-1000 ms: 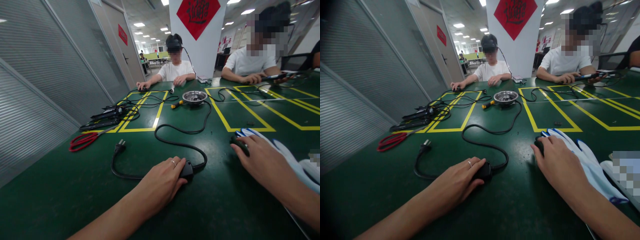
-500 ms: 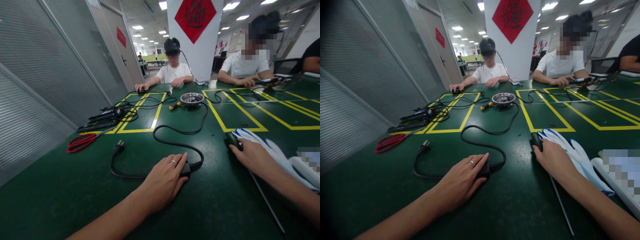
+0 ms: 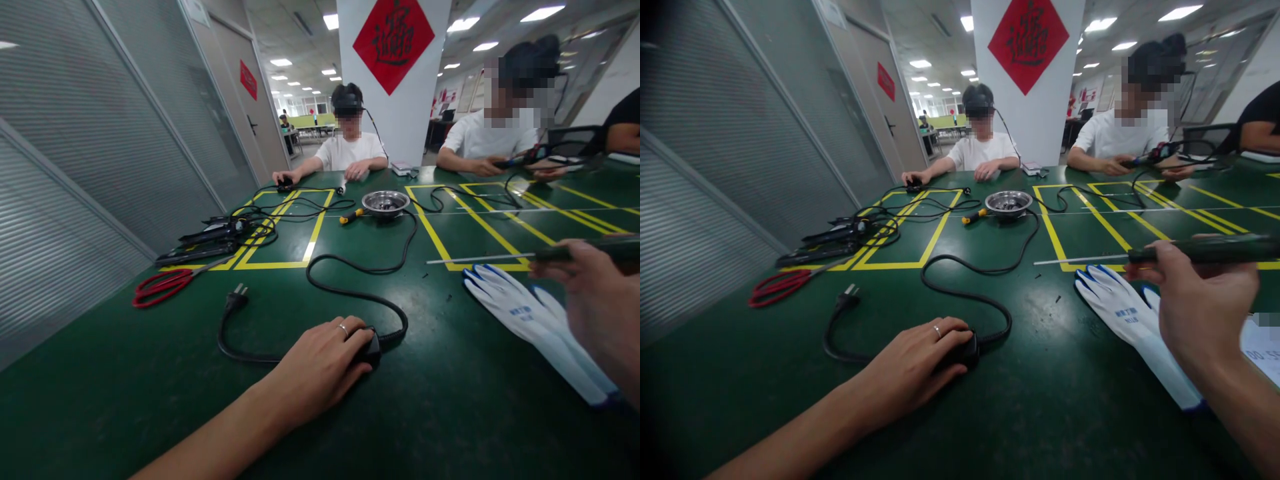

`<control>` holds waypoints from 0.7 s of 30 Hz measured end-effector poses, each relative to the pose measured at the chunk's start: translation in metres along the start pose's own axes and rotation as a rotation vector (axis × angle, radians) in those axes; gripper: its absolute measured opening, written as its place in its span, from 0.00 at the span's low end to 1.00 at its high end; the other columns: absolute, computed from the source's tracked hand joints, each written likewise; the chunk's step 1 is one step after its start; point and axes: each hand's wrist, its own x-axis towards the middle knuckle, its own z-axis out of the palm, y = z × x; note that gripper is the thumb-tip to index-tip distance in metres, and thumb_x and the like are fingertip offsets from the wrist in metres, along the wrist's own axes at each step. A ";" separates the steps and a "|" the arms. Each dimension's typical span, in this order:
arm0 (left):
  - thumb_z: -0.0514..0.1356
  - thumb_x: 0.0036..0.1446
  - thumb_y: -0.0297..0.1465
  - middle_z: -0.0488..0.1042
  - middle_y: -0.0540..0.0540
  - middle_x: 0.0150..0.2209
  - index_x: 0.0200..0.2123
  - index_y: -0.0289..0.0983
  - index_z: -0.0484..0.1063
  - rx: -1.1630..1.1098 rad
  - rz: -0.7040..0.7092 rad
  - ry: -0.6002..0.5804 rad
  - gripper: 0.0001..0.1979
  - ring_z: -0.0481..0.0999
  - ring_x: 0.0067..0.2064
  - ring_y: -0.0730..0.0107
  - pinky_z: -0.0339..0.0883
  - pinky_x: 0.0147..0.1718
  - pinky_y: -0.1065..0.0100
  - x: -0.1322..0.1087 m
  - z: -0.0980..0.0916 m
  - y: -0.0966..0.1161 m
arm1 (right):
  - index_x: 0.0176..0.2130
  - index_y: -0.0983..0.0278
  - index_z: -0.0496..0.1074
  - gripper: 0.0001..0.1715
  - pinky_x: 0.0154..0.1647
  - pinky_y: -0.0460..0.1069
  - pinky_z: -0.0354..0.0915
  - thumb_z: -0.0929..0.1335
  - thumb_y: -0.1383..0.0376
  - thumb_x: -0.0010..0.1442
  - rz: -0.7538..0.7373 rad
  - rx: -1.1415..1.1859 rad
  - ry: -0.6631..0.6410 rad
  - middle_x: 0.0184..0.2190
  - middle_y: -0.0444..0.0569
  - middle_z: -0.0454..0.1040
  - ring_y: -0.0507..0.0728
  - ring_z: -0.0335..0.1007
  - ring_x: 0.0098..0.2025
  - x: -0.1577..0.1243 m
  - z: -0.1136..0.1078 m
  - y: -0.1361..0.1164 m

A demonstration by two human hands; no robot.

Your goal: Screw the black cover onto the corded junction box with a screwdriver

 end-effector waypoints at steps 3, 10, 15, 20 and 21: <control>0.56 0.62 0.34 0.65 0.44 0.55 0.55 0.40 0.58 -0.001 0.001 0.002 0.19 0.69 0.50 0.58 0.68 0.47 0.56 0.000 0.004 -0.002 | 0.39 0.59 0.67 0.14 0.37 0.56 0.70 0.71 0.63 0.51 -0.171 -0.187 0.144 0.34 0.47 0.71 0.57 0.71 0.35 -0.011 0.006 -0.004; 0.56 0.63 0.37 0.65 0.43 0.56 0.53 0.40 0.59 -0.058 -0.002 0.014 0.18 0.69 0.52 0.57 0.67 0.49 0.54 0.000 0.002 -0.002 | 0.35 0.67 0.69 0.12 0.23 0.48 0.65 0.72 0.65 0.48 -0.220 -0.392 0.034 0.28 0.48 0.73 0.54 0.71 0.25 -0.025 0.014 0.001; 0.51 0.65 0.36 0.68 0.45 0.53 0.51 0.39 0.62 -0.151 -0.010 0.041 0.13 0.69 0.51 0.61 0.66 0.50 0.57 0.000 -0.003 -0.003 | 0.35 0.68 0.70 0.13 0.24 0.48 0.65 0.72 0.66 0.47 -0.241 -0.431 0.055 0.29 0.50 0.74 0.54 0.71 0.27 -0.028 0.013 0.001; 0.51 0.65 0.31 0.69 0.45 0.51 0.48 0.39 0.65 -0.189 -0.002 0.087 0.10 0.69 0.50 0.63 0.65 0.50 0.60 0.001 -0.002 -0.007 | 0.36 0.65 0.71 0.13 0.30 0.57 0.72 0.72 0.66 0.48 -0.108 -0.245 0.061 0.33 0.50 0.74 0.59 0.73 0.31 -0.036 0.015 -0.009; 0.51 0.65 0.31 0.68 0.45 0.52 0.47 0.39 0.66 -0.185 0.002 0.091 0.10 0.69 0.50 0.63 0.65 0.50 0.61 0.001 -0.002 -0.008 | 0.35 0.65 0.71 0.11 0.29 0.58 0.73 0.72 0.66 0.48 -0.059 -0.186 0.050 0.33 0.49 0.74 0.58 0.73 0.29 -0.039 0.016 -0.012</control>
